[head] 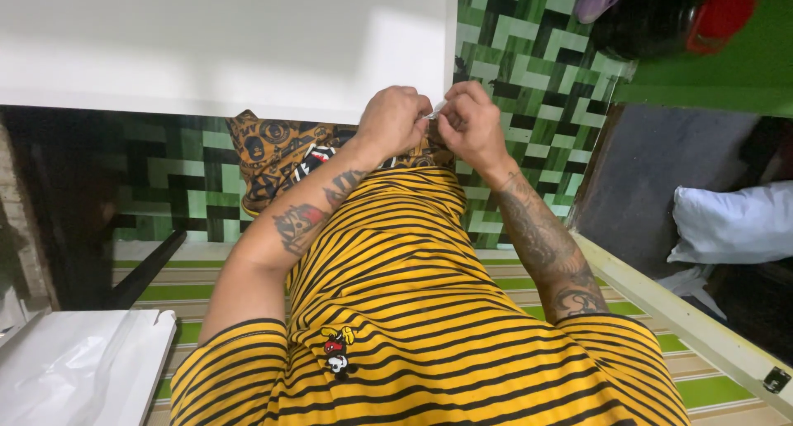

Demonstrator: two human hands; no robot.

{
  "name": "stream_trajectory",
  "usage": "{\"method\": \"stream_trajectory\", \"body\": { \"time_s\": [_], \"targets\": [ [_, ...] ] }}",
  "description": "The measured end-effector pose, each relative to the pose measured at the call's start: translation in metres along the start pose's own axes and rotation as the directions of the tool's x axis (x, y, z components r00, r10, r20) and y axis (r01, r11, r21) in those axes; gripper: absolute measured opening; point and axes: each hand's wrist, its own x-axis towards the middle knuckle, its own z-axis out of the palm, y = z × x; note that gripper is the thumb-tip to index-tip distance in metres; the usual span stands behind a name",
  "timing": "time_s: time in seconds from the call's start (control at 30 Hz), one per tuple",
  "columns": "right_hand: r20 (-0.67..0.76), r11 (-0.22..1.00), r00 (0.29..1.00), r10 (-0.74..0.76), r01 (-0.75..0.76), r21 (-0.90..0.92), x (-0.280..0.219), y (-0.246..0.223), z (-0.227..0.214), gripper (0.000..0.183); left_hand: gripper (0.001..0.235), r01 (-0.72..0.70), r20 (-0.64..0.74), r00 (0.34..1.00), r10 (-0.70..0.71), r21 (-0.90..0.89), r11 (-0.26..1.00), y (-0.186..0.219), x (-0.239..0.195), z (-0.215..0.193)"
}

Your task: The person assembles a flat-packed pizza box by cutting open its plastic packaging, unfolding the cardboard, and folding the side flaps to form a rectangular container. They use scissors to open the package and then fold and secure the box flaps by hand.

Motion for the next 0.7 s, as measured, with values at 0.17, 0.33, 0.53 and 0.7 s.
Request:
{"method": "stream_trajectory", "body": {
  "time_s": [0.17, 0.33, 0.53, 0.7],
  "targets": [
    [0.058, 0.965, 0.992, -0.115, 0.126, -0.231, -0.001, 0.008, 0.010, 0.012, 0.016, -0.003, 0.049, 0.999, 0.005, -0.043, 0.999, -0.004, 0.005, 0.000],
    [0.142, 0.984, 0.982, -0.123, 0.139, -0.107, 0.007, -0.001, -0.001, 0.010, 0.016, 0.037, 0.066, 0.997, -0.030, -0.121, 0.992, -0.008, 0.009, -0.004],
    [0.158, 0.987, 0.979, -0.130, 0.143, -0.076, 0.005, 0.002, 0.002, 0.008, 0.016, 0.150, 0.105, 0.984, -0.144, -0.054, 0.987, 0.023, 0.007, -0.028],
    [0.164, 0.992, 0.979, -0.123, 0.127, -0.014, 0.006, 0.001, -0.004, 0.005, 0.018, 0.122, 0.187, 0.973, -0.133, 0.073, 0.990, 0.019, 0.020, -0.014]
  ]
}}
